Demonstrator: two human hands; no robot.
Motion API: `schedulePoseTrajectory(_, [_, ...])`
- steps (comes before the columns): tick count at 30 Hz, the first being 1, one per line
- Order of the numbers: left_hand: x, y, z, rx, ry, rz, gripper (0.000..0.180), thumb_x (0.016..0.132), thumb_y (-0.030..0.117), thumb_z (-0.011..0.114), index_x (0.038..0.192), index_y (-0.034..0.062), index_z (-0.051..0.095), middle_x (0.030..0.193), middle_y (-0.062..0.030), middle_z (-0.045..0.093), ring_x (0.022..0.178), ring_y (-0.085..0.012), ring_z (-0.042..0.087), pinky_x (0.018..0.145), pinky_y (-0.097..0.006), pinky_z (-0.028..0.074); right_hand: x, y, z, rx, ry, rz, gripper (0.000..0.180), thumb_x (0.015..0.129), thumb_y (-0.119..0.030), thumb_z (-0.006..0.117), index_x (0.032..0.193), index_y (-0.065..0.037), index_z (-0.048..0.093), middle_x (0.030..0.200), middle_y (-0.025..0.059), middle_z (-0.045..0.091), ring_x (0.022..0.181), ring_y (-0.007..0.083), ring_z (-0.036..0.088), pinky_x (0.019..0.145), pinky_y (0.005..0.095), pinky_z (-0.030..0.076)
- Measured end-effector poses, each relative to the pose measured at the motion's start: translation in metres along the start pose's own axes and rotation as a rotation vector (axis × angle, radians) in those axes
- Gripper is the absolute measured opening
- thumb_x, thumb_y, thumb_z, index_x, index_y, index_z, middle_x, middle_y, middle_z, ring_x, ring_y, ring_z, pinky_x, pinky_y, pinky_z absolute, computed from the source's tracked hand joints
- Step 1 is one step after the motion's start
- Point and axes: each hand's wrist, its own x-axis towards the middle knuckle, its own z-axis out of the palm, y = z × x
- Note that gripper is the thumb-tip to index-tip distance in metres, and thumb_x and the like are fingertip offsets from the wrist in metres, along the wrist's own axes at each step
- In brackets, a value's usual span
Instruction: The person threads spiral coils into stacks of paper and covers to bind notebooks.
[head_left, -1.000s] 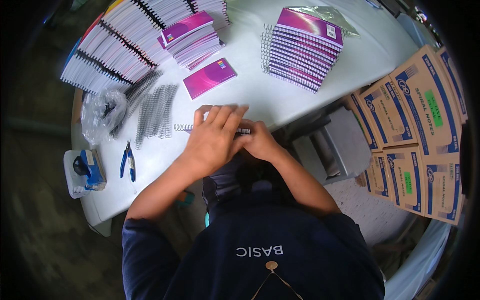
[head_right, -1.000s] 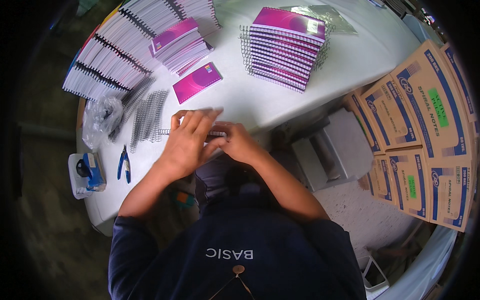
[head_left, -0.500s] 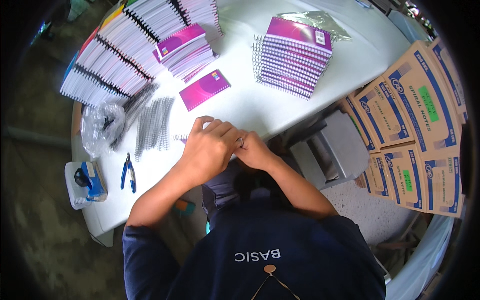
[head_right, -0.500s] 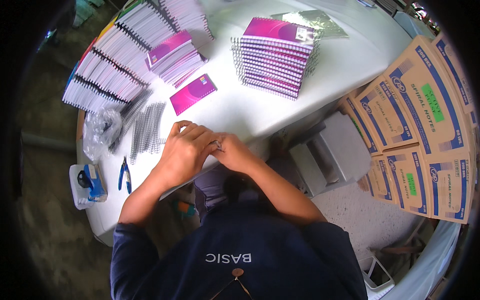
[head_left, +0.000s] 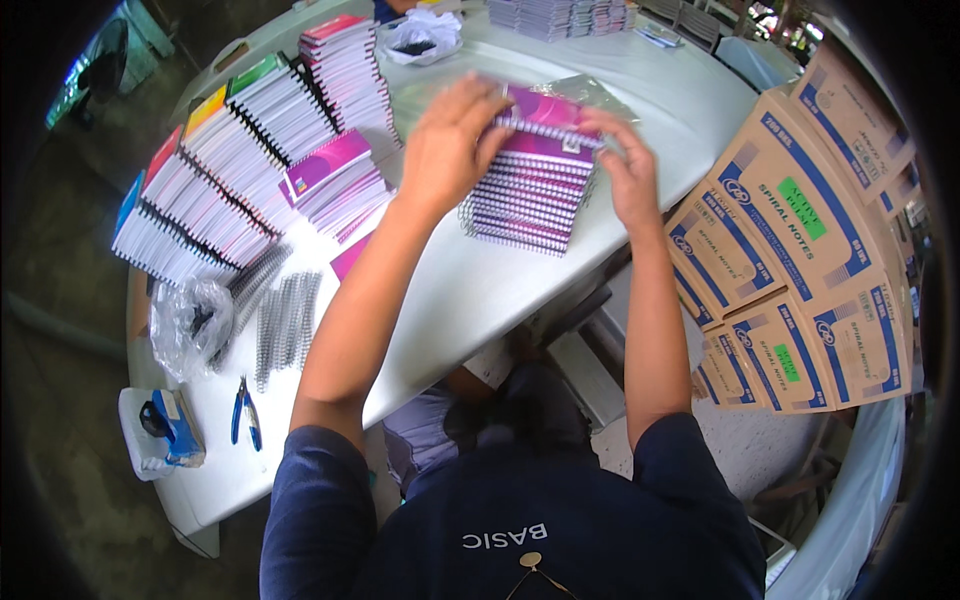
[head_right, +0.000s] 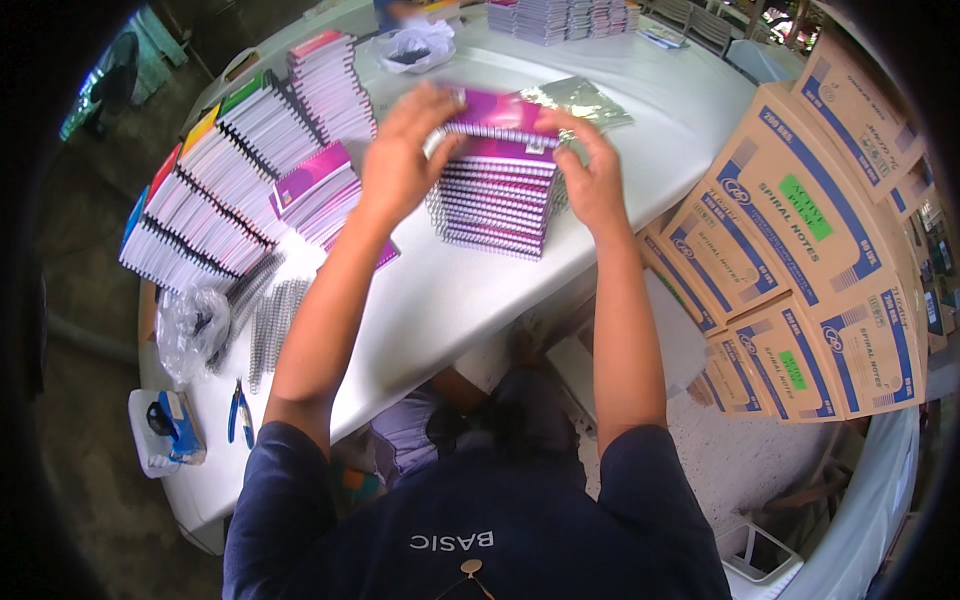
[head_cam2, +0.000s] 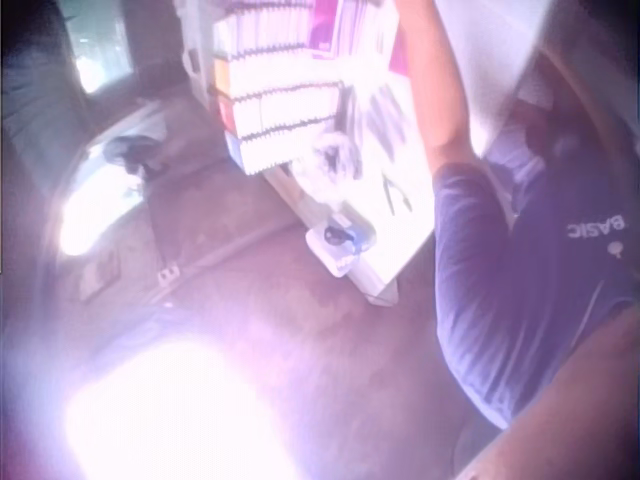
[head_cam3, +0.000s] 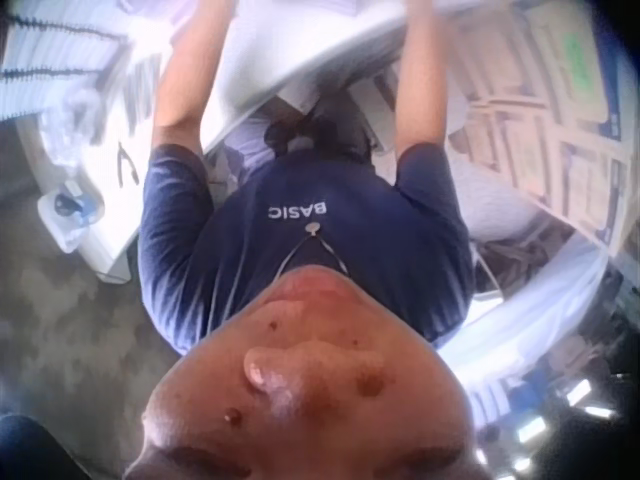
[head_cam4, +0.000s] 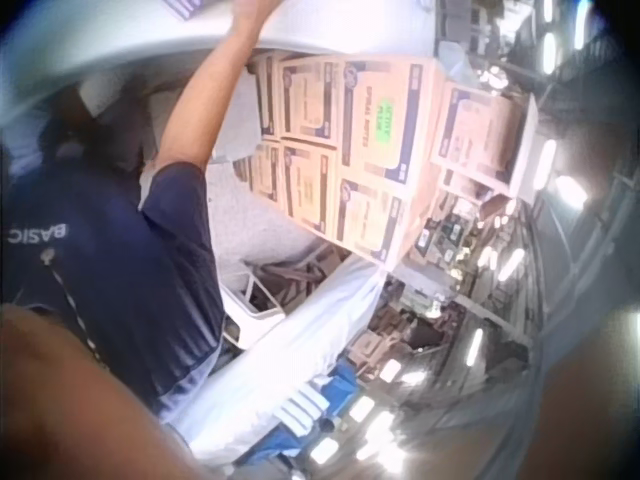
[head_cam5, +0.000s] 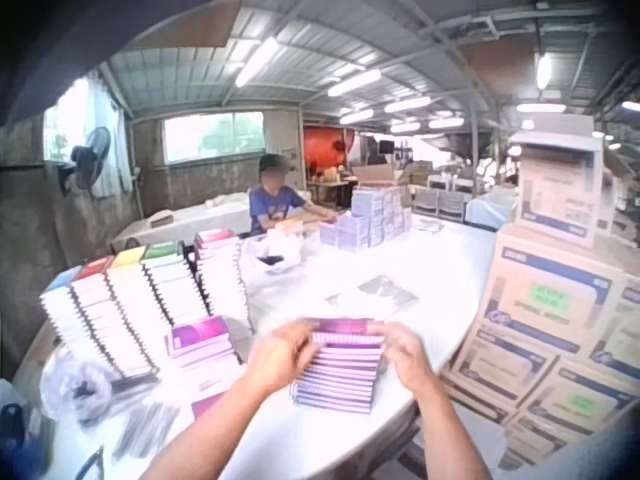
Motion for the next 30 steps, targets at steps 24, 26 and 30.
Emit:
schedulePoseTrajectory(24, [-0.210,0.004,-0.050,0.462,-0.644,-0.676,0.047,0.087,0.031,0.052,0.128,0.0080,0.047,0.130,-0.0133,0.047,0.116,-0.0307,0.046,0.095,-0.050,0.036,-0.246,-0.040,0.095,0.671,-0.427,1.163,0.039,0.095,-0.026,0.050,0.122,0.003,0.051,0.101,0.0174,0.064,0.092,0.0228,0.065,0.082,0.0308,0.051])
schedulePoseTrajectory(26, [-0.211,0.068,-0.062,0.385,-0.710,-0.686,0.048,0.085,0.026,0.054,0.129,0.0062,0.046,0.127,-0.0138,0.048,0.113,-0.0304,0.047,0.092,-0.048,0.038,-0.252,-0.056,0.116,0.802,-0.439,1.257,0.040,0.095,-0.027,0.050,0.121,0.003,0.051,0.102,0.0168,0.064,0.096,0.0239,0.064,0.082,0.0314,0.050])
schedulePoseTrajectory(30, [-0.217,0.118,-0.077,0.069,-0.595,-0.733,0.053,0.078,0.013,0.061,0.129,0.0038,0.048,0.127,-0.0151,0.048,0.111,-0.0322,0.048,0.095,-0.045,0.038,-0.242,-0.065,0.128,0.460,-0.351,0.960,0.033,0.093,-0.025,0.054,0.109,0.004,0.058,0.097,0.0122,0.066,0.092,0.0203,0.064,0.074,0.0302,0.050])
